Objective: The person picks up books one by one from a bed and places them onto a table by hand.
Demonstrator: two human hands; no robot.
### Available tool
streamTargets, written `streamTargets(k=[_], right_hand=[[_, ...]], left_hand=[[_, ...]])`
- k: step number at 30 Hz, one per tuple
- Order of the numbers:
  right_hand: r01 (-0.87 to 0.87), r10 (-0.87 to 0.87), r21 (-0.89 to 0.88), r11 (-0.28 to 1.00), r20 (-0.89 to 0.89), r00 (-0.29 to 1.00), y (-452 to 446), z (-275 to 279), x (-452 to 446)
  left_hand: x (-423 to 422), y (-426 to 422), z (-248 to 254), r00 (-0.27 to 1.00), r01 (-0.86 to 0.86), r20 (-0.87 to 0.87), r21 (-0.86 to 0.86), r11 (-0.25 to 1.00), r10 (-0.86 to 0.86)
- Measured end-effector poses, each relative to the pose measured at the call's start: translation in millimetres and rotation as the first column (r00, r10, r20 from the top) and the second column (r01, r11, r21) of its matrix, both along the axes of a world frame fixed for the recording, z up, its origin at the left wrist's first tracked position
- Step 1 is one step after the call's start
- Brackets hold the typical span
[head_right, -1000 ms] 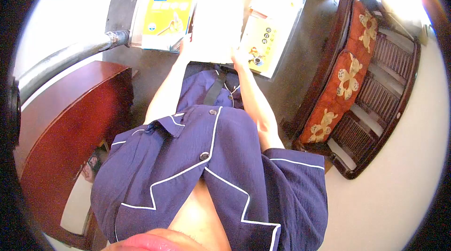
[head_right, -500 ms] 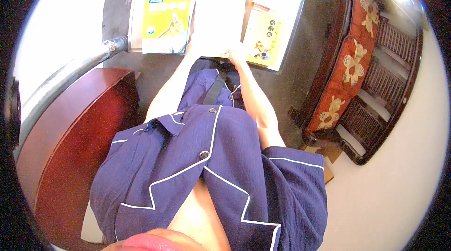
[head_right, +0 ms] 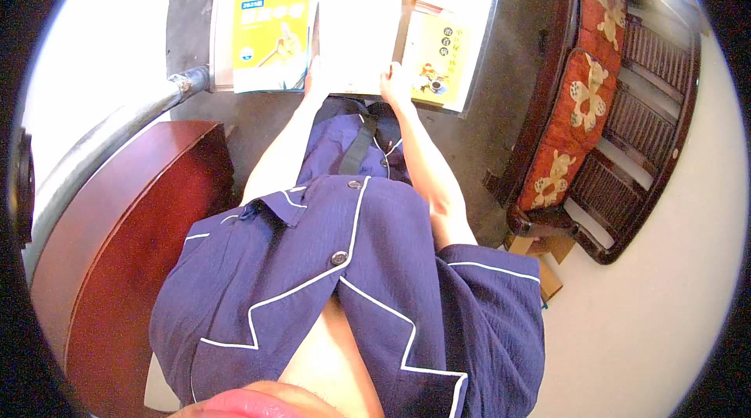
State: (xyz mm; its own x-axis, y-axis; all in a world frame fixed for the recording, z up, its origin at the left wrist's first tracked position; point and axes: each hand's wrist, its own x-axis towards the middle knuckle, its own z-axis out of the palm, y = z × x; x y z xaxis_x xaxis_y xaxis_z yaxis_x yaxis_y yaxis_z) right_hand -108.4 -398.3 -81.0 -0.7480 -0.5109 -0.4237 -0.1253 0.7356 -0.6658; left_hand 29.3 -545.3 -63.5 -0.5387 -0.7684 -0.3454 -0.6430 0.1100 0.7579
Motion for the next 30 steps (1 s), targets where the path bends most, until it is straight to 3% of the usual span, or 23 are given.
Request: streamTargets(k=[1,2,4,5,7,8,10,13,15,17,20,22,23,26,30], right_hand=[[-0.096,0.098,0.043,0.994,-0.055,0.994,3,-2,-3],[-0.091,0.093,0.046,0.995,-0.056,0.994,9,-4,-3],[-0.018,0.017,-0.077,0.997,-0.014,1.000,16,5,-5],[-0.015,0.014,-0.079,0.997,-0.015,1.000,20,11,-5],[-0.012,0.001,-0.093,0.996,-0.116,0.993,32,24,-7],[-0.007,-0.004,-0.092,0.996,-0.119,0.993,37,28,-8],[0.101,-0.136,-0.341,0.935,-0.079,0.988,54,23,-11],[0.190,-0.184,-0.357,0.914,0.052,0.982,76,14,-15],[0.221,-0.209,-0.282,0.934,0.074,0.975,85,7,-18],[0.272,-0.239,-0.318,0.908,0.140,0.961,85,-2,-20],[0.181,-0.167,-0.214,0.960,0.084,0.982,92,0,-28],[0.217,-0.193,-0.248,0.944,0.118,0.974,93,-8,-29],[0.254,-0.217,-0.278,0.927,0.156,0.964,93,-14,-28],[0.202,-0.187,-0.231,0.952,0.088,0.978,103,-43,-37],[0.183,-0.162,-0.227,0.956,0.111,0.981,107,-60,-42]], left_hand=[[2,3,-11,0.995,-0.095,-0.033,0.087,0.992,0.098],[4,6,-25,0.995,-0.090,-0.033,0.089,0.992,0.093],[8,10,-54,0.983,-0.184,-0.032,-0.127,0.975,0.182],[10,9,-60,0.983,-0.182,-0.033,-0.128,0.975,0.179],[10,8,-62,0.979,-0.147,0.132,-0.050,0.988,0.152],[9,9,-63,0.963,-0.122,0.227,-0.123,0.985,0.148],[5,10,-48,0.976,-0.076,0.193,-0.127,0.989,0.099],[2,5,-50,0.982,0.113,0.162,-0.115,0.987,-0.094],[2,6,-54,0.949,-0.027,0.313,0.019,0.999,0.020],[1,7,-55,0.959,-0.064,0.279,0.023,0.998,0.055],[-7,15,-37,0.967,-0.162,0.207,0.040,0.986,0.150],[-15,7,6,0.968,-0.008,0.251,0.000,1.000,0.008],[-14,4,17,0.967,-0.016,0.255,-0.007,1.000,0.017],[-8,-2,40,0.990,-0.076,0.080,-0.392,0.917,0.117],[14,-17,61,0.976,-0.192,0.018,-0.386,0.902,0.215]])
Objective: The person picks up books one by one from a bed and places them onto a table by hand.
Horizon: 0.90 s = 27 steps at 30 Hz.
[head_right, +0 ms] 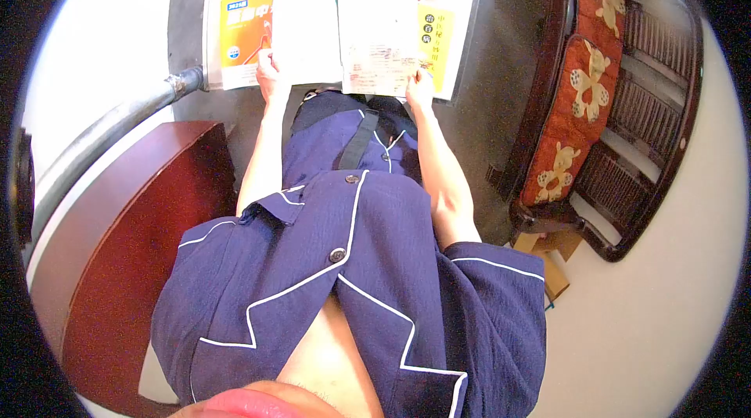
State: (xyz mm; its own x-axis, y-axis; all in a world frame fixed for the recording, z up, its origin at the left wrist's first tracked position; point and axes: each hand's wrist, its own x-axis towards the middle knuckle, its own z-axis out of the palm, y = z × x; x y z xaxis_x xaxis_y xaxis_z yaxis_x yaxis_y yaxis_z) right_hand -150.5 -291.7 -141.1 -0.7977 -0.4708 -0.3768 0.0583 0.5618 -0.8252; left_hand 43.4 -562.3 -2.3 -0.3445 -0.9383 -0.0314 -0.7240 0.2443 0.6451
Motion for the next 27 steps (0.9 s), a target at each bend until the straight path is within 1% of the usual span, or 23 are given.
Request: streamTargets(k=[2,3,5,7,8,9,10,11,12,13,14,15,16,17,18,19,20,21,22,23,24,25,27], right_hand=[[-0.022,0.022,-0.001,1.000,-0.006,1.000,-1,3,-1],[-0.028,0.028,0.000,1.000,-0.017,0.999,-1,3,-2],[-0.054,0.053,0.028,0.998,0.018,0.998,1,4,-6],[-0.075,0.073,0.054,0.996,0.051,0.996,-2,13,-6],[-0.040,0.040,0.001,0.999,0.107,0.993,-4,21,-6],[0.000,0.008,-0.047,0.999,0.163,0.987,-5,30,-7],[0.002,0.005,-0.042,0.999,0.160,0.987,-5,32,-8],[0.007,0.007,-0.064,0.998,0.213,0.977,-5,33,-9],[0.014,0.009,-0.084,0.996,0.266,0.964,-4,34,-9],[0.018,0.003,-0.077,0.997,0.262,0.965,-4,35,-11],[-0.013,0.012,0.003,1.000,0.230,0.973,-4,36,-13],[-0.042,0.024,0.085,0.996,0.200,0.979,-4,39,-14],[-0.021,0.015,0.035,0.999,0.172,0.985,1,36,-12],[-0.017,0.011,0.035,0.999,0.168,0.986,0,30,-13],[0.043,-0.037,-0.018,0.999,0.242,0.969,-4,26,-14],[0.106,-0.080,-0.066,0.992,0.319,0.944,-4,23,-15],[0.073,-0.071,0.005,0.997,0.265,0.962,1,22,-13],[0.080,-0.079,0.008,0.997,0.264,0.961,-3,32,-12],[0.056,-0.067,0.052,0.997,0.247,0.967,-8,41,-10],[0.031,-0.053,0.097,0.995,0.232,0.971,-7,39,-7],[0.042,-0.046,0.022,0.999,0.253,0.966,-7,37,-7],[0.044,-0.048,0.020,0.999,0.254,0.966,-10,44,-6],[0.077,-0.050,-0.127,0.989,0.201,0.978,-11,50,-3]], left_hand=[[7,3,2,0.985,-0.127,-0.111,0.045,0.991,0.131],[9,4,1,0.984,-0.137,-0.112,0.043,0.990,0.141],[13,7,-3,0.899,-0.139,-0.384,0.202,0.969,0.209],[11,14,-20,0.893,-0.137,-0.396,0.213,0.967,0.214],[8,18,-30,0.888,-0.125,-0.408,0.227,0.966,0.211],[1,26,-26,0.902,-0.105,-0.350,0.392,0.914,0.253],[-12,36,-19,0.881,-0.076,-0.392,0.438,0.896,0.267],[-27,46,-13,0.857,-0.044,-0.431,0.482,0.875,0.281],[-40,56,-12,0.866,-0.038,-0.409,0.518,0.854,0.287],[-50,65,-15,0.875,-0.032,-0.387,0.553,0.833,0.291],[-56,72,-32,0.893,-0.013,-0.384,0.498,0.867,0.234],[-62,78,-44,0.942,-0.033,-0.293,0.405,0.914,0.164],[-64,82,-57,0.981,-0.012,-0.172,0.407,0.913,0.089],[-64,84,-70,0.999,0.010,-0.048,0.408,0.913,0.010],[-64,85,-75,0.999,0.018,-0.052,0.407,0.913,0.004],[-62,86,-79,1.000,-0.011,0.008,0.436,0.900,0.008],[-59,87,-84,0.998,-0.041,0.069,0.464,0.885,0.010],[-56,87,-88,0.998,-0.034,0.068,0.467,0.884,0.003],[-52,87,-91,0.993,0.030,0.092,0.428,0.903,-0.077],[-48,86,-91,0.981,0.096,0.120,0.390,0.916,-0.154],[-46,88,-91,0.972,0.144,0.145,0.253,0.957,-0.185],[-45,87,-94,0.971,0.146,0.146,0.252,0.957,-0.187],[-43,85,-96,0.966,0.102,0.158,0.494,0.863,-0.204]])
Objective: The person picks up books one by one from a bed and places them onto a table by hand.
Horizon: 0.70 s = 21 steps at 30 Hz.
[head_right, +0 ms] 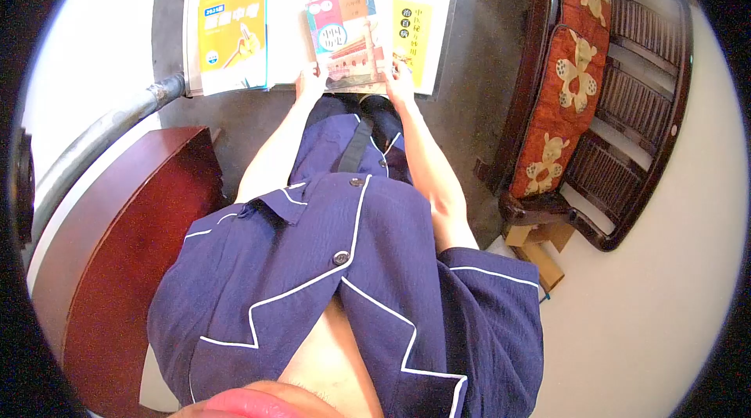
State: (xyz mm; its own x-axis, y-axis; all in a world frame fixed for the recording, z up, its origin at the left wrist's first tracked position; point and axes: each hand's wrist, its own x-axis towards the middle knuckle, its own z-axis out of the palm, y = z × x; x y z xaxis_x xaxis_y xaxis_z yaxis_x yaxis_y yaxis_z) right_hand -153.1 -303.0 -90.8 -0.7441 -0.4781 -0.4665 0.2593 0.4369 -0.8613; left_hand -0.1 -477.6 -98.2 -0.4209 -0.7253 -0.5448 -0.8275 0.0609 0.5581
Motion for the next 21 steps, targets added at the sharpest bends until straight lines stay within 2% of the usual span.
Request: streamTargets(k=[1,3,4,6,7,9,10,12,13,14,15,16,17,18,19,20,21], right_hand=[[0.001,-0.001,0.000,1.000,0.000,1.000,2,-8,0],[-0.098,0.104,0.095,0.991,-0.062,0.993,1,-17,-1],[-0.098,0.104,0.096,0.991,-0.062,0.993,1,-18,0],[-0.161,0.201,0.155,0.975,-0.286,0.937,0,-18,1],[-0.166,0.205,0.154,0.974,-0.283,0.937,-7,1,2],[-0.225,0.263,0.248,0.942,-0.131,0.956,-24,34,5],[-0.231,0.268,0.245,0.942,-0.129,0.955,-30,26,11],[-0.327,0.452,0.330,0.885,-0.444,0.774,-45,7,26],[-0.291,0.456,0.368,0.883,-0.525,0.719,-53,4,37],[-0.292,0.456,0.368,0.883,-0.524,0.719,-60,1,46],[-0.278,0.402,0.297,0.913,-0.546,0.735,-69,1,52],[-0.264,0.345,0.223,0.938,-0.565,0.750,-75,1,56],[-0.297,0.429,0.348,0.889,-0.407,0.807,-79,2,58],[-0.299,0.430,0.348,0.889,-0.406,0.807,-79,-3,60],[-0.364,0.433,0.271,0.891,-0.272,0.859,-77,-11,61],[-0.412,0.438,0.184,0.892,-0.132,0.889,-75,-18,62],[-0.410,0.436,0.185,0.893,-0.130,0.890,-77,-13,66]], left_hand=[[1,1,1,1.000,0.001,0.000,0.000,1.000,-0.001],[2,2,1,0.984,-0.093,-0.148,0.011,0.996,0.094],[3,-1,0,0.984,-0.093,-0.149,0.012,0.996,0.094],[3,-12,-7,0.976,-0.085,-0.173,0.251,0.964,0.131],[9,-16,-27,0.976,-0.090,-0.171,0.250,0.964,0.135],[19,-22,-57,0.986,-0.072,-0.138,0.183,0.981,0.098],[17,-26,-38,0.985,-0.078,-0.136,0.180,0.981,0.103],[8,-33,24,0.997,0.056,-0.046,-0.057,0.997,-0.058],[14,-37,15,0.997,0.055,-0.042,-0.059,0.997,-0.057],[21,-42,-3,0.988,0.127,-0.054,-0.258,0.958,-0.146],[22,-48,-2,0.971,0.188,-0.049,-0.449,0.874,-0.234],[22,-51,0,0.972,0.186,-0.048,-0.451,0.873,-0.232],[20,-49,2,0.973,0.100,-0.146,-0.426,0.899,-0.177],[18,-51,9,0.964,0.016,-0.239,-0.389,0.921,-0.117],[19,-55,9,0.976,0.091,-0.152,-0.357,0.930,-0.154],[19,-58,10,0.976,0.091,-0.151,-0.357,0.930,-0.154],[20,-61,7,0.976,0.079,-0.162,-0.350,0.934,-0.143]])
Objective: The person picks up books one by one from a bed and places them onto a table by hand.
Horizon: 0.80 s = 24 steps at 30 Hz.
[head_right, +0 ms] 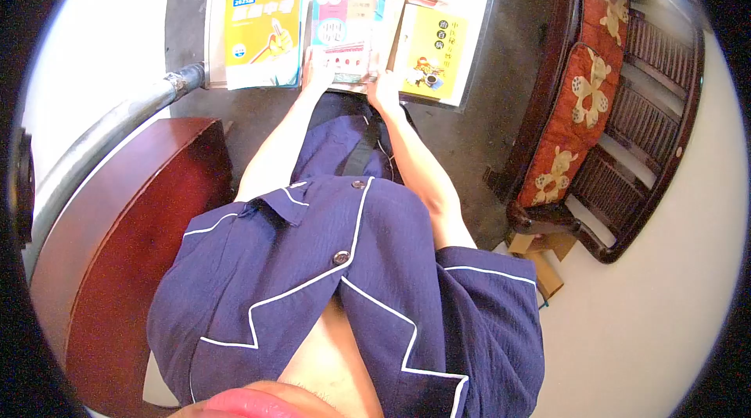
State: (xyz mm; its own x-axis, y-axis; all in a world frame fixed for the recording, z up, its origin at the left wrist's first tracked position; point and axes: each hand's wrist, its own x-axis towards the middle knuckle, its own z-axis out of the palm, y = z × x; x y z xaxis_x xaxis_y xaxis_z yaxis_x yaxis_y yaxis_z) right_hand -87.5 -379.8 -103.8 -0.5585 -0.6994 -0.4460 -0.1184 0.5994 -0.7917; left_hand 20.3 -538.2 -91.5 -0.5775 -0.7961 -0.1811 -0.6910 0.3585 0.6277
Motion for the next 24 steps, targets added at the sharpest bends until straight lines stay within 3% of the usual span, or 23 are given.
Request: streamTargets(k=[2,6,8,9,11,12,14,15,17,20,21,22,23,24], right_hand=[[-0.039,0.051,0.034,0.999,-0.518,0.854,-5,16,10],[0.004,0.056,0.111,0.994,-0.536,0.842,-17,11,6],[0.068,-0.058,0.073,0.995,-0.130,0.990,-19,17,3],[0.075,-0.065,0.072,0.995,-0.130,0.989,-15,5,5],[0.006,-0.004,0.017,1.000,-0.136,0.991,-4,-30,13],[0.014,-0.011,0.021,1.000,-0.135,0.991,-4,-17,15],[-0.046,0.080,0.194,0.980,-0.174,0.981,-10,21,17],[-0.043,0.078,0.194,0.980,-0.174,0.982,-8,13,18],[0.080,-0.013,0.286,0.955,-0.228,0.974,-3,-21,24],[0.120,-0.058,0.265,0.957,-0.230,0.971,-19,2,19],[0.132,-0.070,0.253,0.958,-0.237,0.969,-23,5,20],[0.147,-0.017,0.203,0.968,-0.531,0.847,-25,-3,26],[0.140,-0.012,0.202,0.969,-0.530,0.848,-26,-4,21],[0.159,-0.086,0.186,0.970,-0.349,0.933,-27,-5,15]], left_hand=[[3,-3,-5,1.000,-0.004,-0.010,0.010,1.000,0.004],[8,-9,-5,0.999,0.028,-0.037,0.046,0.999,-0.027],[10,-10,-1,0.995,0.076,-0.071,0.060,0.995,-0.072],[10,-9,-4,0.994,0.083,-0.071,0.059,0.995,-0.079],[11,-5,-18,0.996,0.070,-0.047,-0.124,0.990,-0.076],[12,-5,-22,0.995,0.077,-0.046,-0.120,0.990,-0.083],[14,-8,-26,0.991,0.132,-0.009,-0.129,0.983,-0.134],[13,-8,-24,0.991,0.134,-0.009,-0.129,0.983,-0.137],[11,-11,-7,0.984,0.169,0.041,0.060,0.984,-0.172],[0,-9,34,0.982,0.150,0.100,0.125,0.981,-0.163],[1,-8,25,0.982,0.147,0.099,0.125,0.981,-0.160],[4,-6,14,0.983,0.148,0.102,0.085,0.985,-0.156],[6,-5,10,0.983,0.146,0.106,0.044,0.988,-0.150],[8,-4,7,0.984,0.140,0.109,0.042,0.989,-0.143]])
